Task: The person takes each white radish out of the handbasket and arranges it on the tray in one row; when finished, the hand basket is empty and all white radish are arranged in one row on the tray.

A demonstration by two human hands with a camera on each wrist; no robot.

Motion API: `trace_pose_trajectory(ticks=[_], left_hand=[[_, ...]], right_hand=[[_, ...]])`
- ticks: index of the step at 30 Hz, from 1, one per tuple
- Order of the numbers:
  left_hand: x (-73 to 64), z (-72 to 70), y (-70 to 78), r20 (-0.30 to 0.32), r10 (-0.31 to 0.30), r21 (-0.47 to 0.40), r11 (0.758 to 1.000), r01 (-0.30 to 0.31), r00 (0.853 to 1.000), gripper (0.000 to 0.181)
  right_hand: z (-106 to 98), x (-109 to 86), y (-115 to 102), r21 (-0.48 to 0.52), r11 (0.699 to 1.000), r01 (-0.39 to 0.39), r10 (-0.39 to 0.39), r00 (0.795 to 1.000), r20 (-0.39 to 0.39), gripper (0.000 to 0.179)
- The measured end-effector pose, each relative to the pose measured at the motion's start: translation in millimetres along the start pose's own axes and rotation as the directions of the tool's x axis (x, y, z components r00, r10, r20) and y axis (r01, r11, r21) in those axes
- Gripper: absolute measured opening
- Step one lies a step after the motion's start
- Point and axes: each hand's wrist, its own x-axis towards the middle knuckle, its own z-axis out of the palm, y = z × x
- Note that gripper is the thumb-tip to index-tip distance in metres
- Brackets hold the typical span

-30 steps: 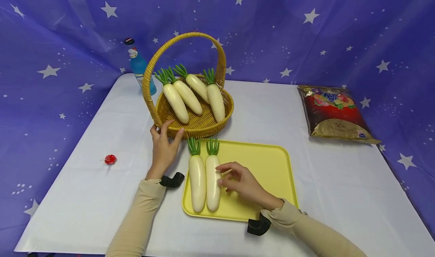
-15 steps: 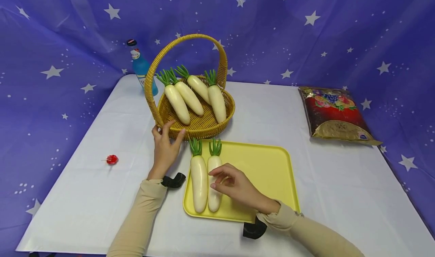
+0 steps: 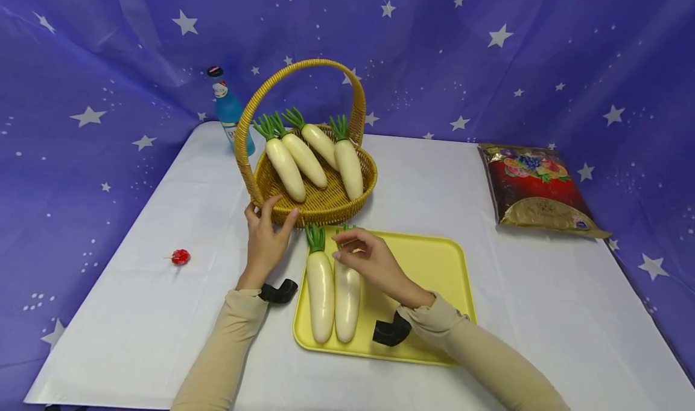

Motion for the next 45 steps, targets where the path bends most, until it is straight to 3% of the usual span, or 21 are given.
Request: trace_pose_trajectory(ticks=[3, 5, 9, 11, 13, 19, 22, 27, 35, 40, 45], left_hand=[[-2.4, 0.7, -0.7, 0.009, -0.007, 0.001, 1.0, 0.007, 1.0, 0.054], [-4.2, 1.5, -1.4, 0.02, -0.015, 0.007, 1.0, 0.015, 1.0, 0.054], [-7.0, 3.2, -2.7, 0.03, -0.026, 0.016, 1.0, 0.025, 0.999, 0.055], [-7.5, 3.7, -2.8, 0.025, -0.027, 0.018, 0.999, 0.026, 0.999, 0.054], [-7.8, 4.0, -2.6, 0.022, -0.026, 0.018, 1.0, 0.026, 0.999, 0.054], [-8.6, 4.3, -1.8, 0.03, -0.036, 0.017, 0.999, 0.036, 0.999, 0.054], [-8.4, 2.9, -1.7, 0.031, -0.041, 0.018, 0.999, 0.04, 0.999, 0.055], [-6.0, -1.7, -1.3, 0.013, -0.026, 0.007, 1.0, 0.026, 1.0, 0.054], [-3.1, -2.3, -1.5, 0.004, -0.014, 0.009, 1.0, 0.014, 1.0, 0.054], [-1.6, -2.6, -1.8, -0.002, -0.017, 0.012, 1.0, 0.017, 1.0, 0.054], [-0.7, -1.6, -0.6, 0.013, -0.016, 0.019, 1.0, 0.015, 1.0, 0.054]], right_hand=[[-3.1, 18.7, 1.3, 0.033, 0.999, -0.005, 0.009, 0.992, -0.127, 0.028], [-4.6, 32.4, 3.5, 0.035, 0.999, 0.036, -0.027, 0.973, -0.23, 0.027], [-7.8, 60.5, 2.1, 0.0, 0.986, 0.167, -0.152, 0.899, -0.41, 0.024], [-10.2, 73.1, -3.0, -0.02, 0.975, 0.223, -0.207, 0.865, -0.457, 0.025], [-13.9, 84.3, -6.8, -0.039, 0.97, 0.242, -0.23, 0.845, -0.484, 0.026], [-26.3, 115.6, 8.2, -0.119, 0.978, 0.17, -0.207, 0.813, -0.544, 0.03], [-30.6, 129.6, 18.5, -0.19, 0.978, 0.089, -0.179, 0.825, -0.536, 0.034], [-36.3, 146.3, 14.0, -0.285, 0.958, -0.034, -0.109, 0.875, -0.471, 0.049], [-47.5, 153.8, 6.1, -0.364, 0.924, -0.116, -0.011, 0.944, -0.33, 0.075], [-49.0, 157.6, 6.1, -0.452, 0.885, -0.115, -0.006, 0.966, -0.258, 0.083], [-48.5, 158.8, 8.4, -0.502, 0.855, -0.131, 0.013, 0.973, -0.231, 0.085]])
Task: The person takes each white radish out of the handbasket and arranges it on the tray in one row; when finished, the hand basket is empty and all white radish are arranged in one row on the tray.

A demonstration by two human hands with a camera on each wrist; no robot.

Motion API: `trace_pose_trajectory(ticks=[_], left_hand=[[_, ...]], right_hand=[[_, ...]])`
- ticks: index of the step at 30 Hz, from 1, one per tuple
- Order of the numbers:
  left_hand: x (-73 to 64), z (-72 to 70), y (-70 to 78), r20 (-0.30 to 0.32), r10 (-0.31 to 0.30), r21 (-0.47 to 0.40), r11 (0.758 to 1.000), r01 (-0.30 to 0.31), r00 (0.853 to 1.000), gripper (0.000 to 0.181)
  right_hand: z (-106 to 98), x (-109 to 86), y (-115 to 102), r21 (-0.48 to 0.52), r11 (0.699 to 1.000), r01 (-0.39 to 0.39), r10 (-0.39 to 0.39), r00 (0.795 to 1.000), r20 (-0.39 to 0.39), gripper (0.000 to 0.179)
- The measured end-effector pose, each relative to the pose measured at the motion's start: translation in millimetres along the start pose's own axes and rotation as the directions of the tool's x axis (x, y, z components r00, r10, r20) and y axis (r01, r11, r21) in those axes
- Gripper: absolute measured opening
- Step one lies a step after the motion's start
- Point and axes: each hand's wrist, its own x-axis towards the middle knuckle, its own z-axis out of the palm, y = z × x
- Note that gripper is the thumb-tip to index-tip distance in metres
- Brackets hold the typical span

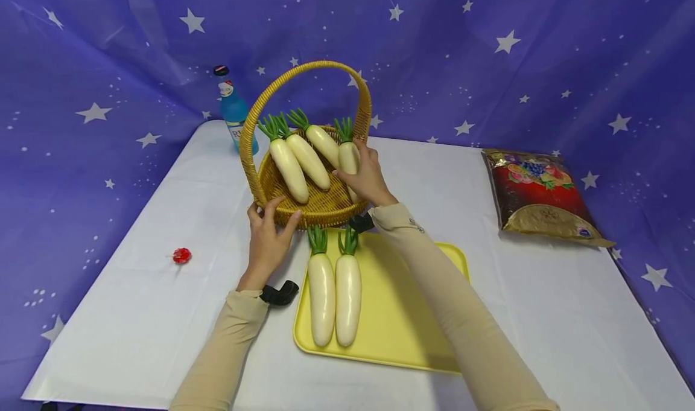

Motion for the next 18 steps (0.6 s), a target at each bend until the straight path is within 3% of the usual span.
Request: trace_pose_trajectory(ticks=[7, 18], left_hand=[[-0.1, 0.4, 2.9, 0.022, -0.016, 0.002, 1.0, 0.016, 1.0, 0.054], [0.6, -0.8, 1.8, 0.018, -0.029, 0.002, 1.0, 0.029, 0.999, 0.055]], right_hand=[[0.0, 1.0, -0.9, -0.018, 0.998, -0.052, 0.052, 0.999, 0.006, 0.085], [9.7, 2.6, 0.2, -0.205, 0.978, 0.032, -0.042, 0.998, -0.043, 0.076]])
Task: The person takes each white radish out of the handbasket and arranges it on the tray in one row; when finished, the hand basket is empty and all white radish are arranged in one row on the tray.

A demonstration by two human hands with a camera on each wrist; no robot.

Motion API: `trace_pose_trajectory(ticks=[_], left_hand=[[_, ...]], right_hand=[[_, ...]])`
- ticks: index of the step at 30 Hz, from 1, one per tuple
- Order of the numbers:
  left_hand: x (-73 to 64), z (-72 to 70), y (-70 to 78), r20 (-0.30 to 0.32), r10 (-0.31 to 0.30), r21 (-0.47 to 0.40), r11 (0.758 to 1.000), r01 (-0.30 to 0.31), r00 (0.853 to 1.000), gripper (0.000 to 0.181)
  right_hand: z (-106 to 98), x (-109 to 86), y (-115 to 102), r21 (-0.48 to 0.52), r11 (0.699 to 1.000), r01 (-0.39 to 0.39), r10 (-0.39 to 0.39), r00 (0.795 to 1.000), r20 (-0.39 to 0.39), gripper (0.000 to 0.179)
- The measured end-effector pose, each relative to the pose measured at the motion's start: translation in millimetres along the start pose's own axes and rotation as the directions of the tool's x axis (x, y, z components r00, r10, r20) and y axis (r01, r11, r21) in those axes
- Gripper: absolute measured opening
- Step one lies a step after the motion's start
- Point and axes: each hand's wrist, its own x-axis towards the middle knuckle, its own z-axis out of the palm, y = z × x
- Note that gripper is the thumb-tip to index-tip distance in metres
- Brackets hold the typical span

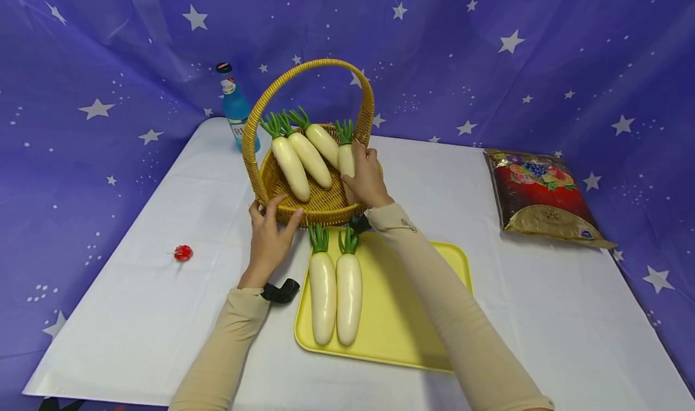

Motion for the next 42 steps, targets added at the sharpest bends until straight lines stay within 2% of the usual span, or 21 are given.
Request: trace_pose_trajectory(ticks=[6, 13, 18, 22, 30, 33, 38, 42], left_hand=[[-0.6, 0.0, 0.0, -0.007, 0.007, -0.001, 1.0, -0.007, 1.0, 0.055], [-0.6, 0.5, 1.0, -0.008, 0.021, 0.002, 1.0, -0.021, 1.0, 0.053], [-1.1, 0.4, 1.8, -0.003, 0.014, -0.001, 1.0, -0.014, 1.0, 0.052], [-1.0, 0.3, 1.4, 0.0, 0.01, 0.002, 1.0, -0.01, 1.0, 0.052], [0.3, 0.1, -0.1, -0.011, 0.015, 0.003, 1.0, -0.015, 1.0, 0.054], [0.1, 0.1, -0.4, -0.008, 0.013, 0.003, 1.0, -0.013, 1.0, 0.055], [-0.8, 0.0, -0.8, 0.0, 0.006, 0.001, 1.0, -0.006, 1.0, 0.054], [-0.7, 0.3, -1.4, -0.001, 0.006, 0.0, 1.0, -0.006, 1.0, 0.054]], right_hand=[[1.0, 0.0, 0.4, -0.029, 0.999, 0.02, -0.02, 1.0, -0.012, 0.074], [-1.0, -0.8, 0.8, 0.004, 1.0, 0.012, -0.012, 1.0, -0.002, 0.07], [-3.2, -1.9, 1.3, 0.069, 0.998, -0.016, 0.016, 1.0, 0.004, 0.067], [-5.4, -1.8, 2.3, 0.173, 0.984, -0.046, 0.045, 0.999, 0.007, 0.065], [-13.6, -0.2, 6.4, 0.375, 0.926, -0.042, 0.032, 0.999, 0.034, 0.054], [-16.6, 0.5, 9.4, 0.454, 0.888, -0.075, 0.048, 0.996, 0.07, 0.05], [-21.1, 2.6, 13.0, 0.578, 0.807, -0.12, 0.07, 0.992, 0.108, 0.049], [-23.8, 3.1, 13.1, 0.619, 0.774, -0.133, 0.083, 0.991, 0.108, 0.05]])
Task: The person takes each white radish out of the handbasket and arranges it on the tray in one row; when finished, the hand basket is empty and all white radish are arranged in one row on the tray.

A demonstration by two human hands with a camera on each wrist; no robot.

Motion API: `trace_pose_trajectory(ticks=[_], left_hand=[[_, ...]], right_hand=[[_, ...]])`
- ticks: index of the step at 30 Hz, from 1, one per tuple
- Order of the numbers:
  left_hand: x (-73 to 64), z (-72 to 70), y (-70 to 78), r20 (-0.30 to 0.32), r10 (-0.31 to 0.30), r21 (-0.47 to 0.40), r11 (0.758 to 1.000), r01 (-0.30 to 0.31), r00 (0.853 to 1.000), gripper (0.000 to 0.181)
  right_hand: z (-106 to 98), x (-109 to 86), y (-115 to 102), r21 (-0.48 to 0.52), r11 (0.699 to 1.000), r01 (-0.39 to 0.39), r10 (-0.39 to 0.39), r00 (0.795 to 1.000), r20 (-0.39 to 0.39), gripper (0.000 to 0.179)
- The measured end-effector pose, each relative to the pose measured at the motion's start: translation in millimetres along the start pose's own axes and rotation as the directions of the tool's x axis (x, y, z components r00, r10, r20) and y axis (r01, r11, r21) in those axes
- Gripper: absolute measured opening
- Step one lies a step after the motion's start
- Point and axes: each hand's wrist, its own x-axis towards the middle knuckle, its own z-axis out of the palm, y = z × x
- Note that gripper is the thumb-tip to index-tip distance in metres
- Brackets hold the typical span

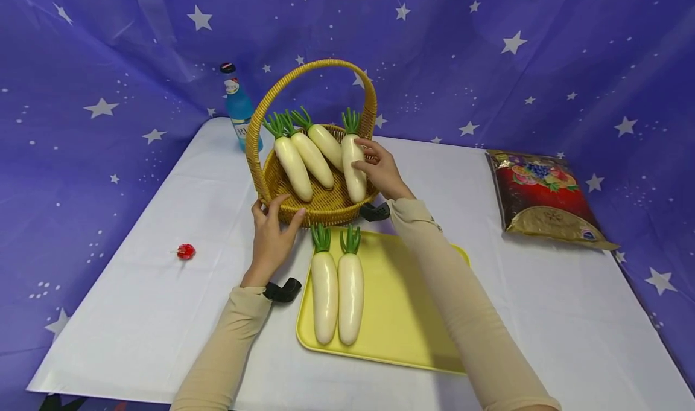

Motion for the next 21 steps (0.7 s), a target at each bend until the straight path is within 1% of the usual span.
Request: trace_pose_trajectory(ticks=[4, 8, 11, 13, 16, 21], left_hand=[[0.2, 0.1, -0.4, -0.002, -0.001, 0.002, 1.0, 0.001, 1.0, 0.054], [0.1, 0.4, -0.7, -0.002, 0.001, -0.002, 1.0, -0.001, 1.0, 0.053], [-0.5, 0.6, -0.8, -0.001, 0.001, -0.001, 1.0, -0.001, 1.0, 0.052], [-0.8, 0.5, -0.8, -0.003, 0.002, 0.0, 1.0, -0.002, 1.0, 0.052], [-0.8, 0.2, -0.8, -0.01, 0.003, 0.0, 1.0, -0.003, 1.0, 0.052], [0.5, -0.5, -0.4, -0.012, 0.011, -0.006, 1.0, -0.011, 1.0, 0.053]], right_hand=[[-0.5, -0.2, 0.1, 0.045, 0.999, -0.012, 0.013, 1.0, -0.01, 0.05], [-2.3, -1.3, -1.2, 0.087, 0.996, -0.003, 0.005, 1.0, -0.02, 0.05], [-5.1, -3.2, -6.1, 0.169, 0.986, 0.013, -0.012, 1.0, -0.005, 0.049], [-7.9, -5.8, -11.3, 0.247, 0.969, 0.008, -0.015, 1.0, 0.023, 0.049], [-13.5, -14.2, -21.0, 0.361, 0.932, -0.02, -0.011, 0.996, 0.084, 0.049], [-28.9, -42.2, -29.7, 0.481, 0.874, -0.067, -0.018, 0.985, 0.17, 0.051]])
